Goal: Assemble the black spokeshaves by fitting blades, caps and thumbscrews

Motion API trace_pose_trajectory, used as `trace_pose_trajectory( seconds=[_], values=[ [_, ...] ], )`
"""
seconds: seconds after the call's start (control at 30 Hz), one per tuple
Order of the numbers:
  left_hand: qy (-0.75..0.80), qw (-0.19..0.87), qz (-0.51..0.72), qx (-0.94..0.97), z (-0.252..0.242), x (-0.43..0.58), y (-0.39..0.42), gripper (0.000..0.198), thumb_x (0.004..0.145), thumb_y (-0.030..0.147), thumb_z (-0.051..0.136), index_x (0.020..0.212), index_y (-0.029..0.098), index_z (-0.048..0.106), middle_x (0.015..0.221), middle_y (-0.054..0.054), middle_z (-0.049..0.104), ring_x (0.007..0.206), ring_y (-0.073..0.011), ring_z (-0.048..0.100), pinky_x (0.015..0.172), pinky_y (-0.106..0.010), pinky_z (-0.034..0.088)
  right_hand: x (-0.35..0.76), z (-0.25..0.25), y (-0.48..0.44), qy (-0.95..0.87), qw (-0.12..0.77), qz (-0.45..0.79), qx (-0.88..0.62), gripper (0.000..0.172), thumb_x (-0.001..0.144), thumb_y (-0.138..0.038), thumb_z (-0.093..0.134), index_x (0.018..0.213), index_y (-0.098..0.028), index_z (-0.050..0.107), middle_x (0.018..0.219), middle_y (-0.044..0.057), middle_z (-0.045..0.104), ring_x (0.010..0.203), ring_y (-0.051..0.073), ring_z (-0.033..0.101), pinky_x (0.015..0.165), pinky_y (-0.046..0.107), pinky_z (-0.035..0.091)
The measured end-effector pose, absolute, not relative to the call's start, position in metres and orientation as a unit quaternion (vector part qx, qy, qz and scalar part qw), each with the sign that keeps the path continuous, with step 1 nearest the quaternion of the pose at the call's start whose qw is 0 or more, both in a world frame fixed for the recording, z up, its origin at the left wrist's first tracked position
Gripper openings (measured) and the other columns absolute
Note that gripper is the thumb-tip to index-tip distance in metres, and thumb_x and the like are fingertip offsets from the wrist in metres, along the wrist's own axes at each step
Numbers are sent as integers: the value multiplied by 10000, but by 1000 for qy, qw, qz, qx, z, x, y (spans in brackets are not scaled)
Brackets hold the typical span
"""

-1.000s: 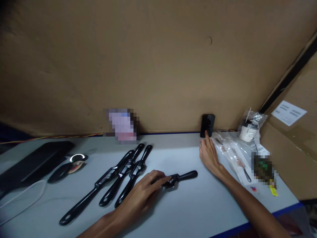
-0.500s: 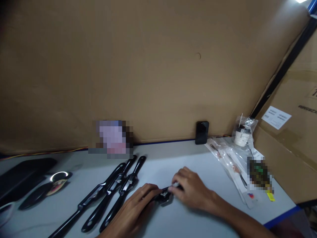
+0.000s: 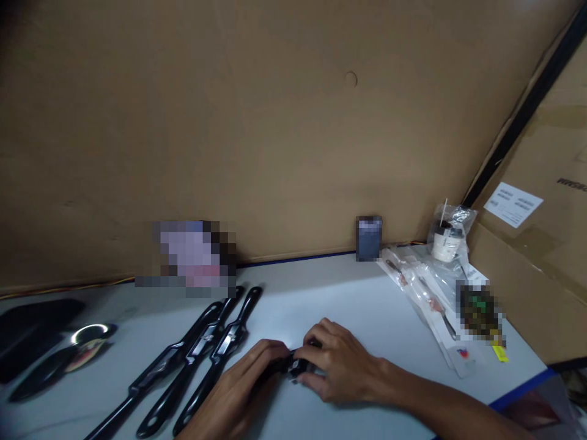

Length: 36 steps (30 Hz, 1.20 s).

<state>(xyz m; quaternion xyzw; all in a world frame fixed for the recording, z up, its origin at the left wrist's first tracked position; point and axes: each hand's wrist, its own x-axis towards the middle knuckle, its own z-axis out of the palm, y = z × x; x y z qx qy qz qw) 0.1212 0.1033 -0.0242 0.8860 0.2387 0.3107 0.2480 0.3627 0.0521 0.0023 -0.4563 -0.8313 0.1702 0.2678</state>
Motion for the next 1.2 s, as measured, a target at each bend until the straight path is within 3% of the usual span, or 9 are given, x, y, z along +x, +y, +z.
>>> trace_pose_trajectory(
  seconds=[0.23,0.33,0.43,0.53,0.6,0.7,0.87,1.03,1.2],
  values=[
    [258,245,319,878,-34,121,103,475,1007,100,477,1450,249,564,1145,-109,741,1018,-254,755,889,-350,648,353,-4,51,-778,318,215,-497,120,953,-161,776,1067,-192,800,1114,89,692,1099,237,629,983,397,536],
    [260,246,316,878,-33,122,102,518,1009,97,476,1495,262,545,1148,-103,745,1017,-254,751,898,-358,647,350,-5,50,-803,316,188,-468,280,906,-20,700,1076,-218,803,1247,98,670,1202,252,592,1063,443,499],
    [255,248,310,882,-29,123,102,570,996,89,504,1533,279,525,1162,-97,750,1013,-254,750,885,-354,650,346,-6,49,-809,309,189,-463,182,847,-111,800,1003,-201,776,1285,109,656,1214,278,592,1089,491,482],
    [250,244,309,885,-26,123,103,588,988,94,521,1545,282,525,1133,-94,759,982,-261,750,865,-367,659,344,-6,51,-800,308,190,-479,119,890,-246,833,908,-200,725,1236,104,667,1173,270,612,1064,480,499],
    [247,238,309,887,-26,123,103,592,981,84,516,1538,284,538,1122,-90,764,985,-265,753,882,-382,660,344,-6,52,-796,317,179,-485,73,928,-185,779,944,-208,712,1212,94,670,1161,249,614,1043,438,510],
    [246,230,305,891,-26,122,104,586,969,70,521,1515,279,560,1146,-92,766,1013,-266,754,908,-392,659,346,-6,53,-784,324,142,-511,192,926,-99,722,1084,-203,689,1139,87,667,1107,237,606,988,398,524],
    [247,224,300,894,-24,122,105,576,975,84,534,1520,271,541,1082,-83,761,950,-258,753,823,-370,669,349,-11,52,-812,295,98,-494,93,966,-121,656,919,-200,671,930,60,655,909,233,577,891,406,504],
    [244,223,295,897,-24,123,105,584,985,76,505,1536,269,511,1112,-88,759,984,-259,754,884,-403,668,355,-2,48,-873,245,72,-417,90,1023,-192,621,973,-192,696,1031,103,705,981,252,592,890,397,512],
    [244,221,292,898,-24,123,105,573,995,77,498,1534,270,516,1136,-95,762,994,-263,757,900,-423,670,362,12,48,-888,181,90,-413,153,1051,-249,637,1161,-198,731,1208,114,699,1101,257,626,1022,418,522]
  ],
)
